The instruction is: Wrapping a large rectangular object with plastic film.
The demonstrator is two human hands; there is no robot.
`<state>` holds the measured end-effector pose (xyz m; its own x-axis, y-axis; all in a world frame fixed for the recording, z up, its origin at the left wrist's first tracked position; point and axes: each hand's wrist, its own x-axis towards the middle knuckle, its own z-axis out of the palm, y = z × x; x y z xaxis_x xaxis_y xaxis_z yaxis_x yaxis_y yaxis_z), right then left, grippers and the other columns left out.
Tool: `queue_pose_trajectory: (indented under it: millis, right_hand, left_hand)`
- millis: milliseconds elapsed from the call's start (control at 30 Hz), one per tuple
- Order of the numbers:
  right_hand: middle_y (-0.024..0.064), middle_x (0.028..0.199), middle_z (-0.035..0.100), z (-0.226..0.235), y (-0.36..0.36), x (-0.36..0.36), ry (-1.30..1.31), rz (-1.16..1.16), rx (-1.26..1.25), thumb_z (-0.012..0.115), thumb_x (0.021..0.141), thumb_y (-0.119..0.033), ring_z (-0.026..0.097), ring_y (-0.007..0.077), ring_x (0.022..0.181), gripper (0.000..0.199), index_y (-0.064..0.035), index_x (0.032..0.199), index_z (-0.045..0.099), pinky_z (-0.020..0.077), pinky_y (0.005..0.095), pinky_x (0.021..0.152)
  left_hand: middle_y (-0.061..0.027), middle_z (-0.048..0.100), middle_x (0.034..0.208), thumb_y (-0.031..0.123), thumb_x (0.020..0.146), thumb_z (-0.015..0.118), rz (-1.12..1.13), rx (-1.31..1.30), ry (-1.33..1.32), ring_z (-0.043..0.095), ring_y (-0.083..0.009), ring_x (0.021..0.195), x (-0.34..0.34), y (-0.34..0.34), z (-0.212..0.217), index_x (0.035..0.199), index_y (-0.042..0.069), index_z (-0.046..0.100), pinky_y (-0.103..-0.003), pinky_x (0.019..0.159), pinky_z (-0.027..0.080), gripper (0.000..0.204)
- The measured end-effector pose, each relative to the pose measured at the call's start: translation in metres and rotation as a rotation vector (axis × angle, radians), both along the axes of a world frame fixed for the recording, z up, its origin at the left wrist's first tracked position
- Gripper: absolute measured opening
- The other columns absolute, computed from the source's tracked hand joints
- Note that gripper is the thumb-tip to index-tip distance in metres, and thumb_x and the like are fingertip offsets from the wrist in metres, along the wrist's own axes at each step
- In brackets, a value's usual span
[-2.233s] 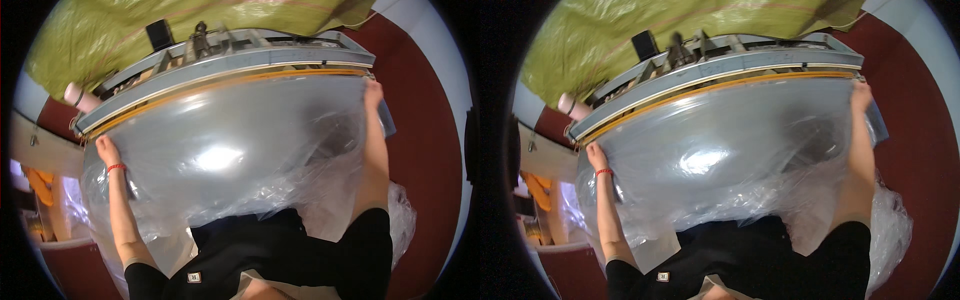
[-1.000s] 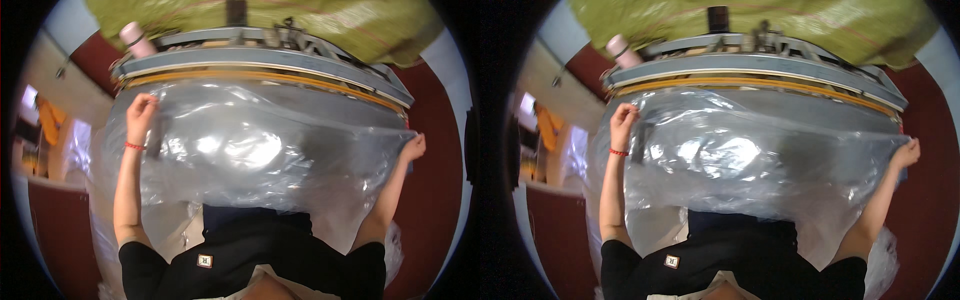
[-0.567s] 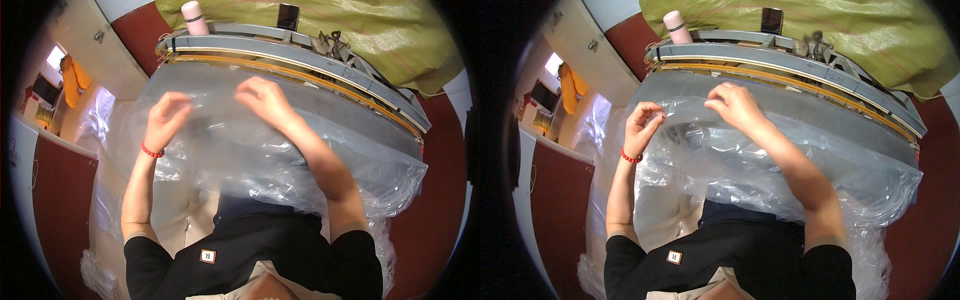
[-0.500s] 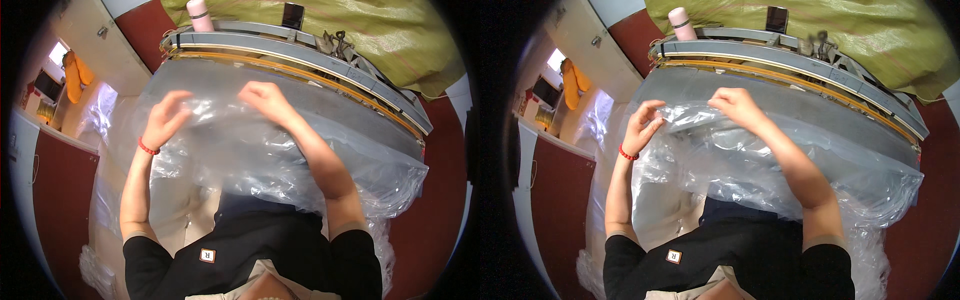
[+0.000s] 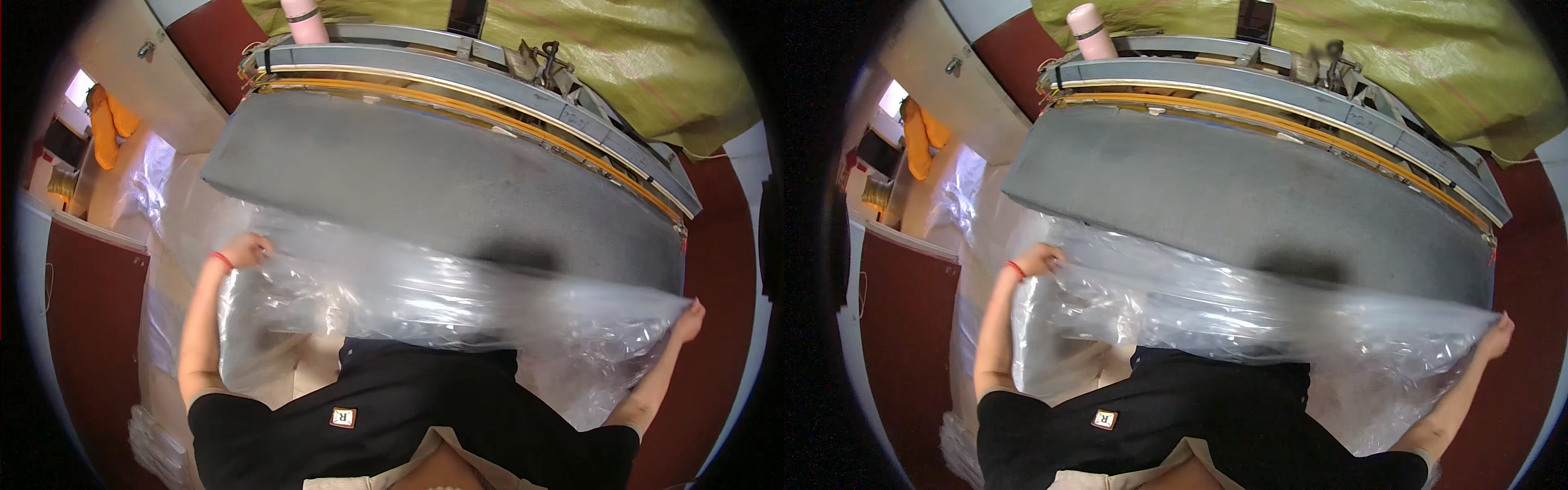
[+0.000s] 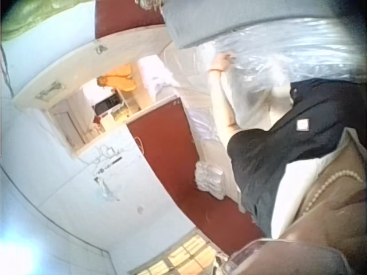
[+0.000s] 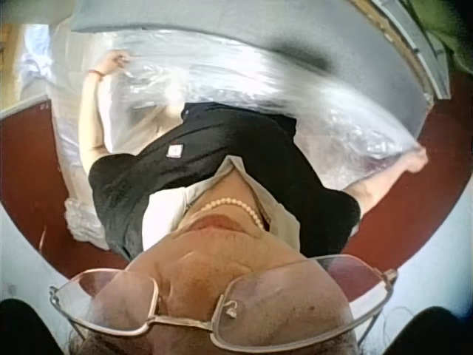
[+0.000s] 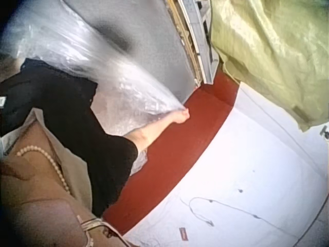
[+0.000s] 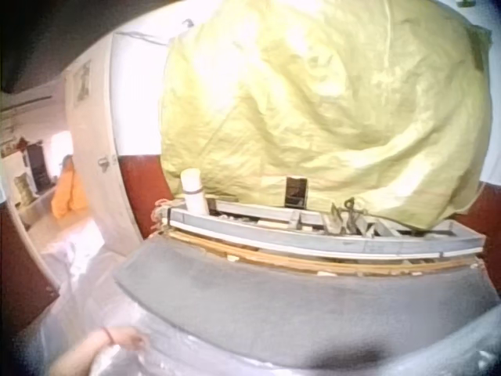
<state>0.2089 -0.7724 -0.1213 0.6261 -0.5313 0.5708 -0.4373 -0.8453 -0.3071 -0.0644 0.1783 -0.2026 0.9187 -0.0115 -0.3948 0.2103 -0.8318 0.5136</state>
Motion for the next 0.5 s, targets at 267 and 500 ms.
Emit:
queue_pose_trajectory:
  millis: [267,500]
  right_hand:
    - [0.0187,0.096,0.058,-0.022,-0.056,0.035,-0.180,-0.173,0.157,0.042,0.083,-0.045,0.054,0.0346,0.090,0.048,-0.0016,0.096,0.057,0.0416,0.0407,0.077]
    - [0.0186,0.092,0.057,-0.034,0.018,0.086,0.169,-0.102,-0.040,0.035,0.086,-0.038,0.054,0.0368,0.089,0.037,-0.0074,0.098,0.053,0.0430,0.0462,0.074]
  left_hand:
    - [-0.0143,0.060,0.086,0.013,0.078,0.055,0.911,1.209,-1.407,0.057,-0.0227,0.080,0.118,0.078,0.190,0.090,0.002,0.057,-0.030,0.073,0.043,0.016]
    - [-0.0171,0.037,0.128,0.033,0.086,0.045,0.438,0.375,-0.524,0.031,-0.0252,0.121,0.183,0.111,0.013,0.120,-0.001,0.041,-0.031,0.100,0.023,0.049]
